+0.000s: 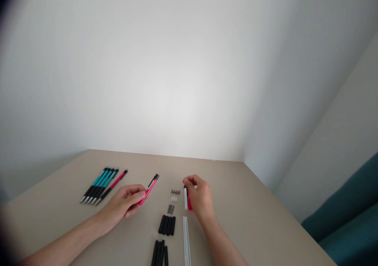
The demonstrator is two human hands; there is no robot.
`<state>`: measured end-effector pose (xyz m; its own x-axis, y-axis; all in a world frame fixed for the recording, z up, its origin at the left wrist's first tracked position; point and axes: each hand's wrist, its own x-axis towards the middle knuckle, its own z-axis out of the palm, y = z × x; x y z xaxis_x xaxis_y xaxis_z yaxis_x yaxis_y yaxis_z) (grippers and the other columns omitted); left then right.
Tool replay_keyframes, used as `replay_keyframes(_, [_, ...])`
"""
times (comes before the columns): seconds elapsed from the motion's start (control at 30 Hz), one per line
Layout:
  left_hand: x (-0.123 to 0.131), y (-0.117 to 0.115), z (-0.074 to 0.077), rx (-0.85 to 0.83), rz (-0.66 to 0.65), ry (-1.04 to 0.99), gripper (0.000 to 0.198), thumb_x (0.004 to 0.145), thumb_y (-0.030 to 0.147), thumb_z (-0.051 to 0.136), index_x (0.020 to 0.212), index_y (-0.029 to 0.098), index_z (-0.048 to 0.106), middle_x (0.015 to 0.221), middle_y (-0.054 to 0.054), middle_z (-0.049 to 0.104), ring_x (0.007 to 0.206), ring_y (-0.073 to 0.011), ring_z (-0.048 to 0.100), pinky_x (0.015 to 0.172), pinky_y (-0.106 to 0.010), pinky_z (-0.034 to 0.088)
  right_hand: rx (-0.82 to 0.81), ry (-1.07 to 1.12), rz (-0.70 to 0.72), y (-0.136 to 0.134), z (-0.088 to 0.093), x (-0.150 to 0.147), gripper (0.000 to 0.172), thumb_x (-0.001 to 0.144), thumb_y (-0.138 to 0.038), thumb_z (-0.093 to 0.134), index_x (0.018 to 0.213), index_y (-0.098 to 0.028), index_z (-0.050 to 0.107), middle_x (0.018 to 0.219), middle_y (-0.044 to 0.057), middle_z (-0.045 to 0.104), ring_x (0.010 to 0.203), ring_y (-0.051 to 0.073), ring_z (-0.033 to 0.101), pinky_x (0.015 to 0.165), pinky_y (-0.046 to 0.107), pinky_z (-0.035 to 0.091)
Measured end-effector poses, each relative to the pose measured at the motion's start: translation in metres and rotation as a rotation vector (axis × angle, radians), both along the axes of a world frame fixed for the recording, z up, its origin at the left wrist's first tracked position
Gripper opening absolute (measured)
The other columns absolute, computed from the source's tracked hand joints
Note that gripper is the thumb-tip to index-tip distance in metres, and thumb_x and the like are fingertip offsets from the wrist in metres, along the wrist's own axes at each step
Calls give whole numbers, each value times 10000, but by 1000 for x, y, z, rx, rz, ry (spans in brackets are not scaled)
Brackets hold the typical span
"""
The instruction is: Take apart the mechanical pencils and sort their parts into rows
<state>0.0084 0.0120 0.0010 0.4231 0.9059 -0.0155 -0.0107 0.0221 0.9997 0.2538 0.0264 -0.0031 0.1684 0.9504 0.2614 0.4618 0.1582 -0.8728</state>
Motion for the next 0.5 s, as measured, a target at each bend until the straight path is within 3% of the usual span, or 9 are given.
replay_keyframes(0.17, [0,-1,3,1,12,-5,354,784,452,614,636,147,513,478,84,379,381,-41,254,408,-210,130,37,-292,139,-5,10,3,168,783,-260,572,751,-195,723,800,51,718,762,191,634,721,275,445])
replay_keyframes(0.27, [0,-1,3,3,5,-6,348,788,447,614,648,143,521,499,77,399,385,-38,258,409,-210,131,8,-373,215,-6,11,4,156,772,-200,575,752,-197,729,787,40,727,748,176,644,712,257,449])
replay_keyframes(0.5, [1,-1,4,4,16,9,342,778,450,621,663,138,539,527,67,432,396,-38,269,405,-204,140,-97,-417,237,-11,9,2,205,731,-135,586,859,-212,727,810,13,751,785,166,681,735,245,467])
